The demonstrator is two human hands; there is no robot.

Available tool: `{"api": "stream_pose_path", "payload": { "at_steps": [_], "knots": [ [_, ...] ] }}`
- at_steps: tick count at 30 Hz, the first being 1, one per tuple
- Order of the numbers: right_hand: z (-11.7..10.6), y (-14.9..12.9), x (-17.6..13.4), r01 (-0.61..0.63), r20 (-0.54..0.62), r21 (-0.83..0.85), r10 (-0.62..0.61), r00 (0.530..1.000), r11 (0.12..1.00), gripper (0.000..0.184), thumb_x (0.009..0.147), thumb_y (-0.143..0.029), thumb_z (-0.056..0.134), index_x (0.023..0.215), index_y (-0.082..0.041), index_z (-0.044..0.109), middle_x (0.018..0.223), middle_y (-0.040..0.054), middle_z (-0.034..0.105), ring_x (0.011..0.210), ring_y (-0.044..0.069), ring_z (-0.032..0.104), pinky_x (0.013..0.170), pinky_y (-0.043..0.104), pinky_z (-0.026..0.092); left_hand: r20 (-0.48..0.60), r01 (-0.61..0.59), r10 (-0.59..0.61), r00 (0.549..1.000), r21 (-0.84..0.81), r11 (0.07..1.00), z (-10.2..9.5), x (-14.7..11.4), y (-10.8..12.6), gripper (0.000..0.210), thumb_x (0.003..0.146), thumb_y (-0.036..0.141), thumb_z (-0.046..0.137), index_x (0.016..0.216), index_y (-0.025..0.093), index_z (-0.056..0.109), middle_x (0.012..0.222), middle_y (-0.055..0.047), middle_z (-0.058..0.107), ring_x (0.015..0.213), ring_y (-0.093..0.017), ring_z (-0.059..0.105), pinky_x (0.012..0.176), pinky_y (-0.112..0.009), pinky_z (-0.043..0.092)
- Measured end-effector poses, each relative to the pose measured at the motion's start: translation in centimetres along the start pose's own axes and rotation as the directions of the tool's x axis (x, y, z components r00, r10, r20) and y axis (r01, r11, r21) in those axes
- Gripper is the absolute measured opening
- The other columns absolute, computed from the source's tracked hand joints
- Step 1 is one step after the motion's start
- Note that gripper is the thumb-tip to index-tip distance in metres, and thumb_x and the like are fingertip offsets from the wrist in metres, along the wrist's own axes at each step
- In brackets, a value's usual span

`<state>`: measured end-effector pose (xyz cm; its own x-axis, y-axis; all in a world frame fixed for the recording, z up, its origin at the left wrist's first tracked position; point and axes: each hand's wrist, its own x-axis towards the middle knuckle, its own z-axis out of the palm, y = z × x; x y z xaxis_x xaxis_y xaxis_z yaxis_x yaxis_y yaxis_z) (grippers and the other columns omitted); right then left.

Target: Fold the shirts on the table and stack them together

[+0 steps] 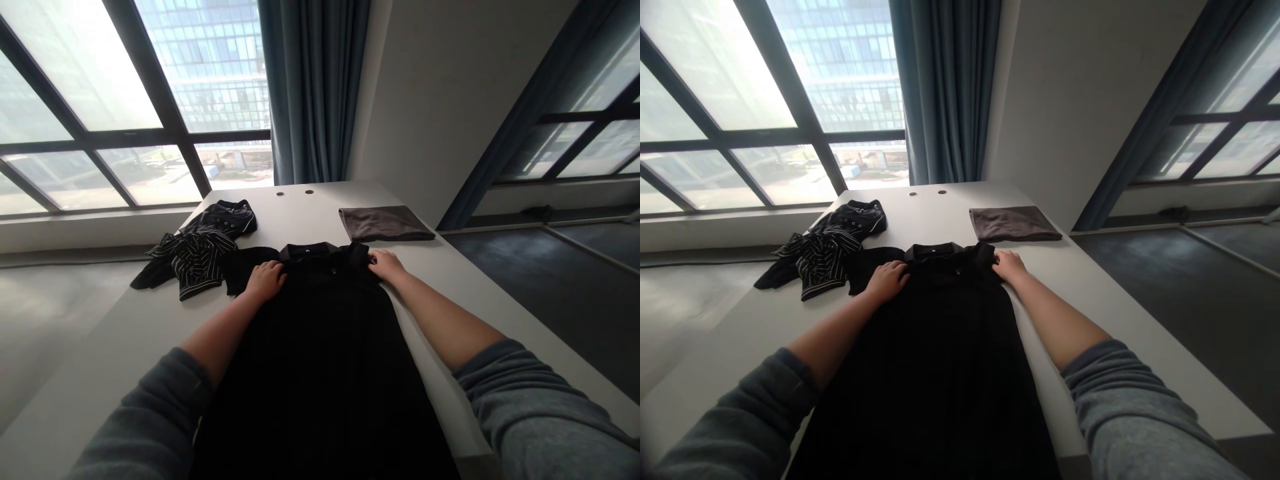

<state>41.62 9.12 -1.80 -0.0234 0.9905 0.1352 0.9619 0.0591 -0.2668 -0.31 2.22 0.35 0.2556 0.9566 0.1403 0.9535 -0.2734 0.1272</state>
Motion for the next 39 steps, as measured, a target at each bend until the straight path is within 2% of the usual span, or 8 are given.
{"api": "stream_pose_path", "payload": {
  "at_steps": [5,8,14,22,27,31,35,39],
  "knots": [
    [0.4,-1.5,-1.5,0.020,-0.018,0.030,-0.019,1.000,0.999,0.036,0.087,-0.016,0.062,0.123,-0.021,0.066,0.117,0.0138,0.074,0.104,0.029,0.068,0.089,0.035,0.050,0.025,0.155,-0.153,0.988,-0.081,0.985,2.0,2.2,1.9,0.078,0.101,0.054,0.052,0.170,0.030,0.028,0.177,-0.016,0.026,0.154,-0.041,0.039,0.124,-0.063,0.031],
    [-0.1,-1.2,-1.7,0.009,-0.053,0.039,-0.007,0.999,0.999,0.042,0.086,-0.011,0.058,0.128,-0.021,0.061,0.118,0.0151,0.073,0.103,0.031,0.067,0.088,0.036,0.049,0.079,0.225,-0.218,0.973,-0.091,0.970,2.1,3.8,2.3,0.082,0.099,0.062,0.050,0.172,0.037,0.021,0.180,-0.015,0.015,0.155,-0.048,0.034,0.119,-0.074,0.030],
    [-2.2,2.8,-0.7,-0.076,-0.242,0.056,0.087,0.966,0.996,0.036,0.082,-0.007,0.052,0.112,-0.021,0.066,0.108,0.0151,0.068,0.098,0.031,0.063,0.086,0.038,0.049,0.160,0.361,-0.351,0.922,-0.033,0.932,3.1,7.2,3.2,0.079,0.098,0.070,0.041,0.170,0.042,0.027,0.181,-0.013,0.012,0.156,-0.059,0.022,0.109,-0.088,0.026],
    [-0.3,4.1,-2.2,-0.175,-0.098,-0.023,0.172,0.980,0.984,0.027,0.085,-0.012,0.057,0.101,-0.022,0.076,0.111,0.0139,0.067,0.100,0.029,0.062,0.090,0.038,0.051,0.138,0.409,-0.403,0.904,-0.013,0.912,4.5,8.6,3.0,0.074,0.101,0.068,0.033,0.166,0.034,0.041,0.178,-0.015,0.024,0.161,-0.053,0.017,0.116,-0.086,0.017],
    [-0.9,3.2,-3.7,-0.176,-0.167,-0.089,0.160,0.973,0.980,0.030,0.095,-0.026,0.056,0.115,-0.024,0.078,0.137,0.0191,0.063,0.128,0.040,0.052,0.102,0.054,0.049,0.064,0.133,-0.127,0.990,-0.091,0.987,3.5,4.3,1.8,0.065,0.109,0.053,0.030,0.165,0.023,0.044,0.178,-0.010,0.025,0.166,-0.031,0.018,0.133,-0.056,0.014],
    [-2.1,1.0,-6.6,0.041,-0.252,-0.173,-0.085,0.964,0.984,0.041,0.098,-0.032,0.057,0.134,-0.020,0.071,0.159,0.0199,0.048,0.154,0.043,0.030,0.121,0.064,0.032,0.031,0.001,0.000,1.000,-0.018,1.000,2.5,-3.2,1.3,0.062,0.110,0.048,0.034,0.164,0.022,0.044,0.177,-0.009,0.027,0.166,-0.031,0.018,0.134,-0.056,0.013],
    [-0.9,-1.4,-10.5,0.276,-0.093,-0.109,-0.286,0.954,0.955,0.052,0.103,-0.043,0.052,0.148,-0.021,0.063,0.164,0.0170,0.047,0.158,0.039,0.030,0.129,0.059,0.023,0.087,-0.129,0.130,0.988,-0.022,0.991,1.8,-12.1,1.5,0.058,0.110,0.051,0.035,0.165,0.033,0.043,0.176,-0.005,0.031,0.164,-0.030,0.024,0.132,-0.059,0.020],
    [1.5,-2.0,-12.6,0.293,0.125,-0.046,-0.286,0.950,0.955,0.064,0.105,-0.053,0.045,0.163,-0.025,0.047,0.173,0.0136,0.037,0.159,0.034,0.033,0.130,0.056,0.024,0.086,-0.178,0.179,0.980,-0.022,0.984,1.3,-17.1,2.2,0.061,0.109,0.055,0.039,0.167,0.036,0.037,0.177,-0.005,0.031,0.164,-0.031,0.024,0.131,-0.060,0.023]
  ]
}}
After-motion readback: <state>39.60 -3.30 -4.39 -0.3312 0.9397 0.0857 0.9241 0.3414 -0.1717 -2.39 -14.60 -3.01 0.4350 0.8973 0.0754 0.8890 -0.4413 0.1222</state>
